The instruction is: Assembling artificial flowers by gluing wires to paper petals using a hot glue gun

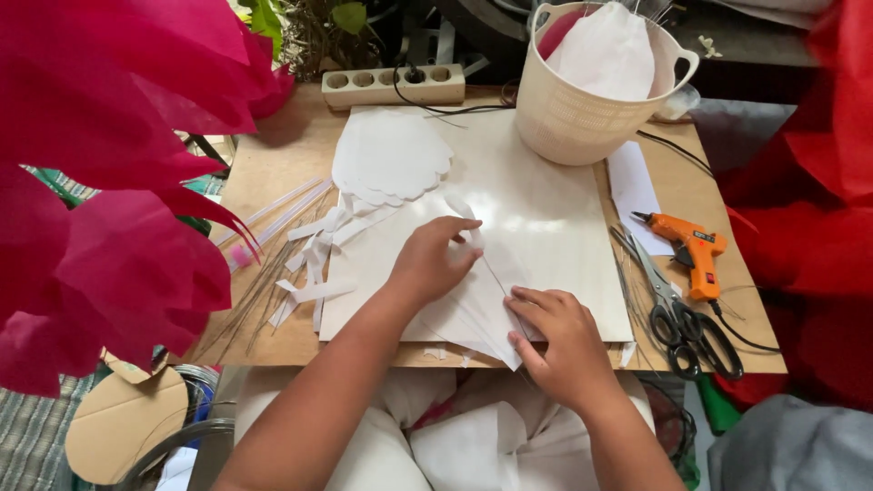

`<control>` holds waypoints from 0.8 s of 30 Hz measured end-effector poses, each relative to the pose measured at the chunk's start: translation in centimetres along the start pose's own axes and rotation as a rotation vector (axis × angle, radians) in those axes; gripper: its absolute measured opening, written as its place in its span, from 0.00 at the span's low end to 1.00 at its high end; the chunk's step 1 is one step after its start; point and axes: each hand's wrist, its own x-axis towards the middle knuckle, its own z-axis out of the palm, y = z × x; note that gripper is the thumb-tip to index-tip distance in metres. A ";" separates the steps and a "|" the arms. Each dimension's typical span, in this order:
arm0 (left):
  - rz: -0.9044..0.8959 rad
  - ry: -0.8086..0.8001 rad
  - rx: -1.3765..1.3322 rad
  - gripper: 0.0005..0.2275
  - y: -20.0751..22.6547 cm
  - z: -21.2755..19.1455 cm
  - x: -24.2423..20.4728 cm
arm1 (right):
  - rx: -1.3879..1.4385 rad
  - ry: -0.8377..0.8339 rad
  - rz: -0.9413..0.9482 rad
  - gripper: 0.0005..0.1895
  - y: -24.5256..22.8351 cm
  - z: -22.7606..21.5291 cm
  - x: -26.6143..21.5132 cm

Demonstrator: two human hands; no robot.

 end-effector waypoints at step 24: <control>-0.009 0.144 -0.354 0.15 -2.6 1.3 1.6 | 0.037 -0.078 0.121 0.22 -0.4 -0.3 -0.5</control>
